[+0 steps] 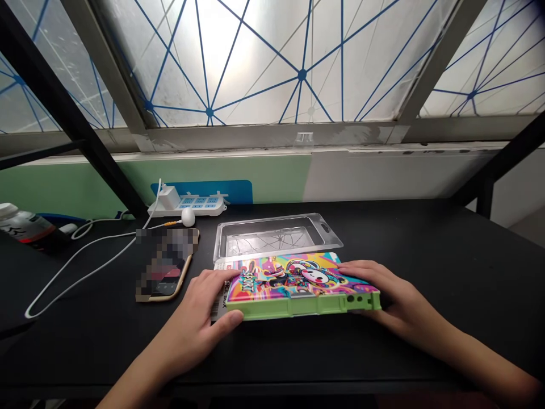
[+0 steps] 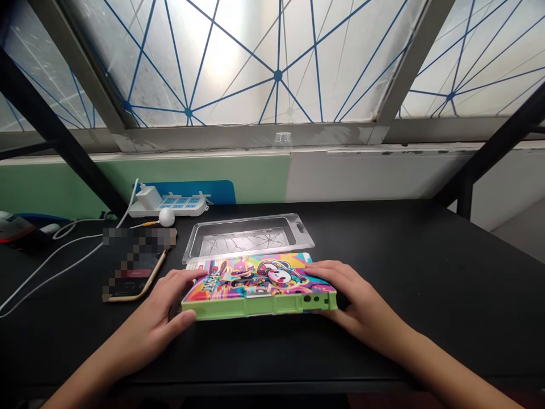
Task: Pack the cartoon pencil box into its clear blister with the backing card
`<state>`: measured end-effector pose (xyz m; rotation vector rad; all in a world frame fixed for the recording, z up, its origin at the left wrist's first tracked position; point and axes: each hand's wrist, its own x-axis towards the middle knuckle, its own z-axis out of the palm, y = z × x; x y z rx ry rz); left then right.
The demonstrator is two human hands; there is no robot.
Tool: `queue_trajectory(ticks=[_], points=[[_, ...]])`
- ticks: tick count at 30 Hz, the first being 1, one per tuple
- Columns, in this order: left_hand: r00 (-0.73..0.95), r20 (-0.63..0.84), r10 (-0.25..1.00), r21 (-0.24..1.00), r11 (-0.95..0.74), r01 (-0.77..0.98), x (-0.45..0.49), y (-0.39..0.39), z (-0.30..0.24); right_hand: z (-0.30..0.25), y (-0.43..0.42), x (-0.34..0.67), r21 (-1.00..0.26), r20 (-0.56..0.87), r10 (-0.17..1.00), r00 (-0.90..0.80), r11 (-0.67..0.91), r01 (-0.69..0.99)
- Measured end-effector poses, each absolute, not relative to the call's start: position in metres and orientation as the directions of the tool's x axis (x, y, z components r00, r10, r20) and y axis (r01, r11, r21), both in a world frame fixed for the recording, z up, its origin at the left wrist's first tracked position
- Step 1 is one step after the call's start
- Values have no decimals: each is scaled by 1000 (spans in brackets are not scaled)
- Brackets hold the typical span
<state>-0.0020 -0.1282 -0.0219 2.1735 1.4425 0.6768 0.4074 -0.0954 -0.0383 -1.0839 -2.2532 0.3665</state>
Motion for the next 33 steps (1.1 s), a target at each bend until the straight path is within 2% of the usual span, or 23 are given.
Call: queue_trajectory(ticks=[2, 7, 12, 15, 17, 22, 25, 28, 33], points=[[367, 160, 916, 578, -388, 718, -1, -127, -21, -36, -92, 403, -520, 397, 810, -431, 586, 622], [389, 126, 913, 519, -394, 758, 5, -126, -17, -24, -81, 387, -622, 220, 922, -319, 384, 682], [277, 154, 948, 556, -315, 769, 6, -124, -24, -14, -73, 378, -646, 127, 938, -322, 324, 691], [230, 183, 956, 564, -294, 772, 6, -124, -27, -13, -70, 379, -564, 84, 953, -290, 285, 775], [233, 194, 953, 554, -302, 775, 6, -123, -27, -13, -67, 380, -488, 127, 949, -288, 313, 815], [274, 191, 943, 535, -334, 776, 4, -122, -27, -9, -60, 374, -232, 333, 841, -427, 512, 827], [284, 177, 942, 526, -335, 782, 2, -121, -29, -6, -60, 362, -72, 369, 760, -535, 598, 798], [258, 160, 953, 547, -303, 780, 1, -122, -31, -4, -64, 339, -29, 343, 707, -619, 666, 745], [257, 145, 955, 586, -292, 756, -3, -123, -33, -1, -66, 292, -57, 332, 674, -660, 713, 699]])
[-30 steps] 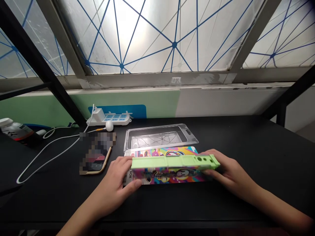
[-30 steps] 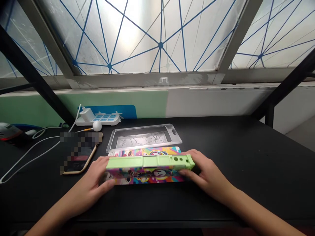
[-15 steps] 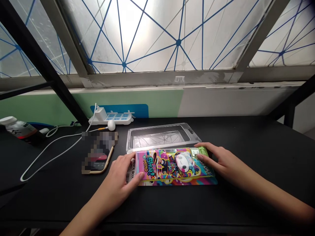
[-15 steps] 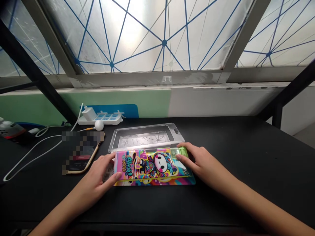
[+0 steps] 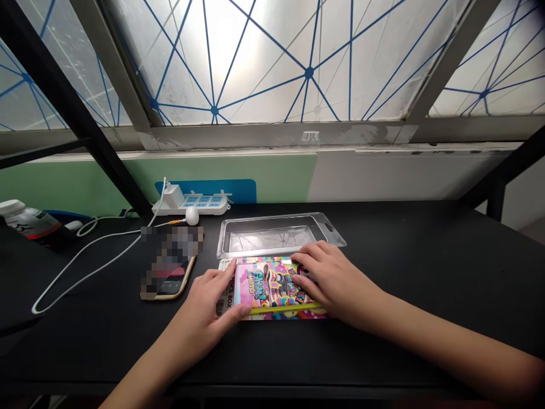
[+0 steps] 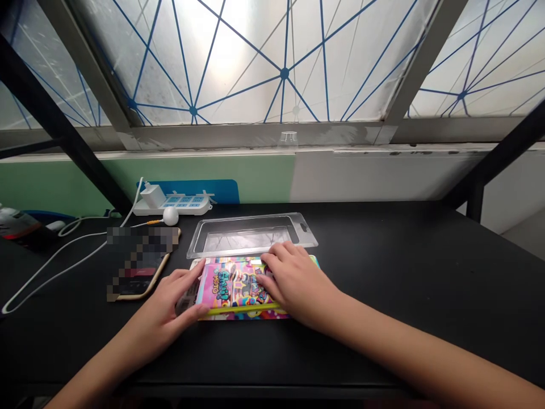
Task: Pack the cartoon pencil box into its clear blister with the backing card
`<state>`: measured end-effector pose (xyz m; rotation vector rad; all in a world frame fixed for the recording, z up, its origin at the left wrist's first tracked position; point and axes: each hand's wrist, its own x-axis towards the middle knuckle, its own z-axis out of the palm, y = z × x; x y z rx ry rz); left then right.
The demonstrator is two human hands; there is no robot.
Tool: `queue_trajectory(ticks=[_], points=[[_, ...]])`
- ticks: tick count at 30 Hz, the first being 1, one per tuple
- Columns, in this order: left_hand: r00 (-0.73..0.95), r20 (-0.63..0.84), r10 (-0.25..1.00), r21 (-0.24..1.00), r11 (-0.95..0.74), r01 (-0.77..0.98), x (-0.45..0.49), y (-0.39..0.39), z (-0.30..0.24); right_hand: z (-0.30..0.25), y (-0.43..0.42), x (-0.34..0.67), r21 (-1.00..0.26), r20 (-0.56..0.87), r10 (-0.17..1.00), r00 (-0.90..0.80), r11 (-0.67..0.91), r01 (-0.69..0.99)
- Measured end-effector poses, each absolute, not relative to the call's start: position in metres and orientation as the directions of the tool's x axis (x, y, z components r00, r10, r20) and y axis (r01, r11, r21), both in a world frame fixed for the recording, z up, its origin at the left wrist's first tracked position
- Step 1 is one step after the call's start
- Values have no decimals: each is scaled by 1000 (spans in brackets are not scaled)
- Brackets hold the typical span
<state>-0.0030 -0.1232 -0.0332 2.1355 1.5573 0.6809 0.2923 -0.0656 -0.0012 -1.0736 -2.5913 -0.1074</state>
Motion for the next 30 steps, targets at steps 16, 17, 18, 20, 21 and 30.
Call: queue_trajectory(ticks=[16, 17, 18, 20, 21, 30], points=[[309, 176, 935, 539, -354, 764, -3, -126, -32, -10, -59, 268, -44, 430, 662, -614, 695, 718], [307, 184, 934, 540, -357, 762, -3, -126, -32, -9, -59, 268, -38, 464, 644, -609, 701, 712], [303, 190, 934, 540, -358, 762, -3, -126, -32, -8, -59, 268, -27, 498, 623, -604, 707, 707], [304, 190, 934, 533, -358, 767, -3, -125, -31, -5, -58, 268, 5, 559, 575, -598, 719, 695], [308, 181, 934, 527, -357, 771, -3, -125, -30, -4, -59, 269, 28, 588, 546, -597, 724, 690], [314, 155, 937, 612, -340, 714, -16, -124, -35, 23, -103, 305, 69, 642, 273, -717, 910, 408]])
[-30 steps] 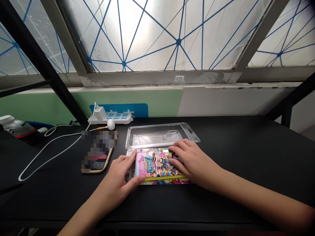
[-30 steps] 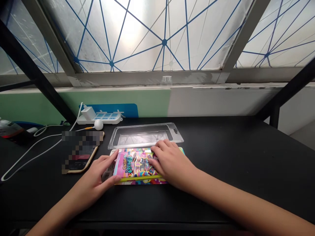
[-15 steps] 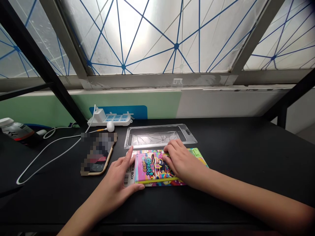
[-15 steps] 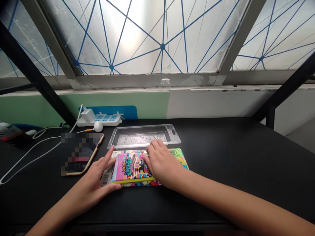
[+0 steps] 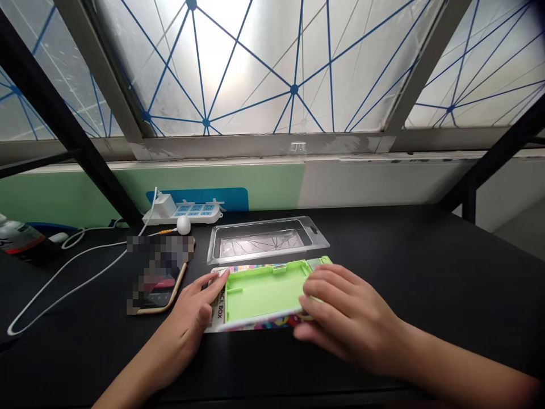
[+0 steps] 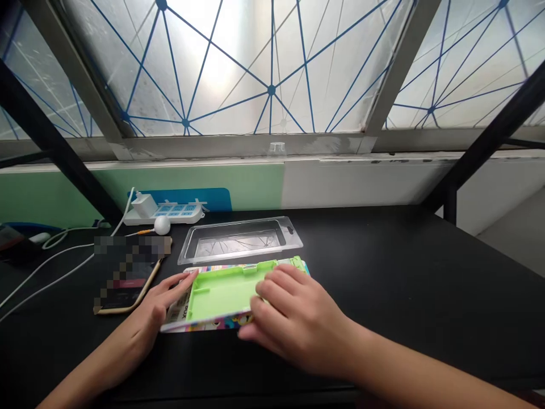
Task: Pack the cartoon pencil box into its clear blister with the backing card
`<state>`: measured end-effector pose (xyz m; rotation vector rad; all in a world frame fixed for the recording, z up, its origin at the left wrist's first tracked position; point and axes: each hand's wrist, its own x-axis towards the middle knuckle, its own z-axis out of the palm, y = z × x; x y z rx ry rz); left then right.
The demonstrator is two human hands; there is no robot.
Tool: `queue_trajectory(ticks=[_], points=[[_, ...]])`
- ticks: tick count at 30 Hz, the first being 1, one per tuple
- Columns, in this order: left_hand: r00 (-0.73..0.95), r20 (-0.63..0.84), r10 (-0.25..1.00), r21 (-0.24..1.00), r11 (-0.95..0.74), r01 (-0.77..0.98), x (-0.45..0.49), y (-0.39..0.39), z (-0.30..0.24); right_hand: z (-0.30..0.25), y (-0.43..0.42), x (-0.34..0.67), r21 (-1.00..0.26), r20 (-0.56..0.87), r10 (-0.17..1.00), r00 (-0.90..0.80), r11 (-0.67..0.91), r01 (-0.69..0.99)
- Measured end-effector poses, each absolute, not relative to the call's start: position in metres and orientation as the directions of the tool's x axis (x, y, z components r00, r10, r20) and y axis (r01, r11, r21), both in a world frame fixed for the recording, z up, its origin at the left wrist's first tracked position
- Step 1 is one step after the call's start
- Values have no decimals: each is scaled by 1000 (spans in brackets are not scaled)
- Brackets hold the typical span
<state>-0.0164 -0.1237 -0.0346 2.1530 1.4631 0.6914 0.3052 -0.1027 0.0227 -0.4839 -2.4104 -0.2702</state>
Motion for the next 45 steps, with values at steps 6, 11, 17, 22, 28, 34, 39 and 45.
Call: queue_trajectory(ticks=[6, 11, 17, 22, 28, 34, 39, 45], points=[[317, 100, 943, 528, -320, 786, -14, -123, -33, 5, -105, 364, -92, 421, 345, -839, 936, 339], [334, 88, 939, 490, -332, 806, -13, -123, -31, -25, -93, 407, -237, 275, 612, -741, 790, 565], [345, 123, 931, 572, -350, 742, -22, -123, -39, -35, -89, 409, -629, 212, 825, -523, 525, 574], [315, 164, 935, 615, -347, 708, -24, -123, -42, -31, -85, 401, -691, 285, 886, -365, 454, 563], [352, 222, 909, 541, -415, 731, -12, -122, -40, -37, -86, 396, -643, 130, 884, -448, 419, 641], [372, 424, 826, 407, -540, 736, 0, -129, -37, -29, -89, 395, -597, 331, 845, -420, 533, 600], [301, 538, 788, 371, -542, 755, 18, -94, -3, -6, -58, 385, -653, 441, 828, -347, 561, 509], [314, 492, 812, 317, -503, 804, 17, -29, 29, 3, 12, 365, -740, 424, 853, -306, 520, 426]])
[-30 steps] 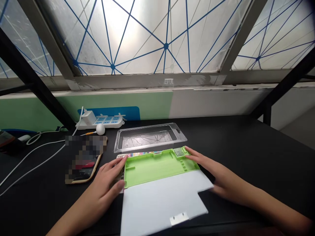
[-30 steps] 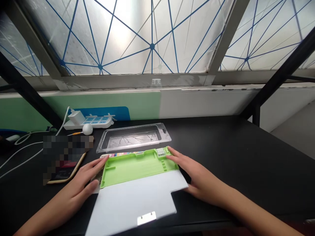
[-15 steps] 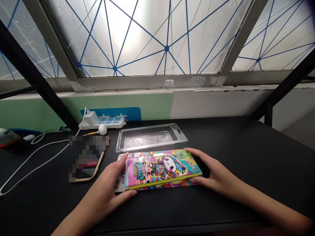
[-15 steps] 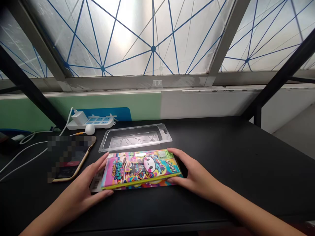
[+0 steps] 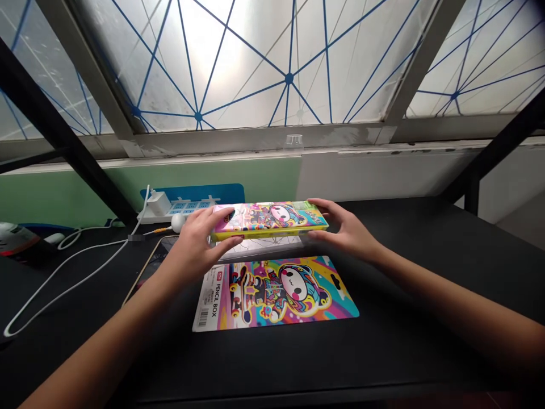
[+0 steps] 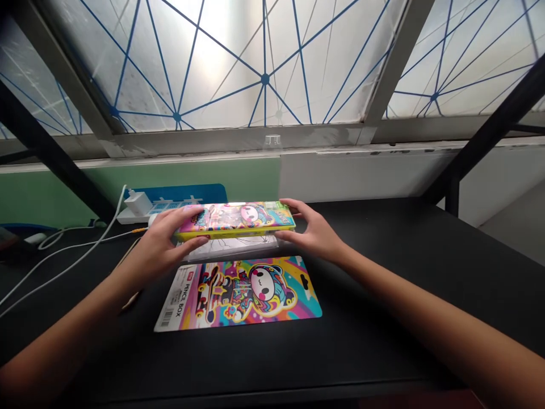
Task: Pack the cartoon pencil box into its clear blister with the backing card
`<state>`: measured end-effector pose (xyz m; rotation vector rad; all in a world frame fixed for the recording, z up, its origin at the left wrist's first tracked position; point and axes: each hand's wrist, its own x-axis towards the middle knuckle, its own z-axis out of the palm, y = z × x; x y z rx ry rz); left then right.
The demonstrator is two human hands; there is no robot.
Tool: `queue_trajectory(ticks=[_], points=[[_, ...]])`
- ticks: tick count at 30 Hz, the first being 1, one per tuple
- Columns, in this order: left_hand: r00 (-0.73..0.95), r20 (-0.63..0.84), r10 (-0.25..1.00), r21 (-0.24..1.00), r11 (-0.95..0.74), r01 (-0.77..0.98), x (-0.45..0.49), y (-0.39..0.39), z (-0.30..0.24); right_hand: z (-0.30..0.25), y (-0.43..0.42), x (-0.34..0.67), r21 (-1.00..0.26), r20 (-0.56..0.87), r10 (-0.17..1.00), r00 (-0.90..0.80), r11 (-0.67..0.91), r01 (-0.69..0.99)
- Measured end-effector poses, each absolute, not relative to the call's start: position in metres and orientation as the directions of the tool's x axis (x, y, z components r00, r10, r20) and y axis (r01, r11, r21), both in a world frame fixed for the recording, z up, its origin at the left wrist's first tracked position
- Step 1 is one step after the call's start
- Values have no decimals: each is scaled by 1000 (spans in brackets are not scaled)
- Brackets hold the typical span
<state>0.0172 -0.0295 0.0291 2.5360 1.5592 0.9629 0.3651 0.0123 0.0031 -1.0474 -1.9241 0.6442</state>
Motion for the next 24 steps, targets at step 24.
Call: queue_trajectory(ticks=[24], points=[[269, 225, 937, 210, -316, 925, 15, -31, -15, -26, 6, 353, -120, 529, 583, -617, 771, 625]])
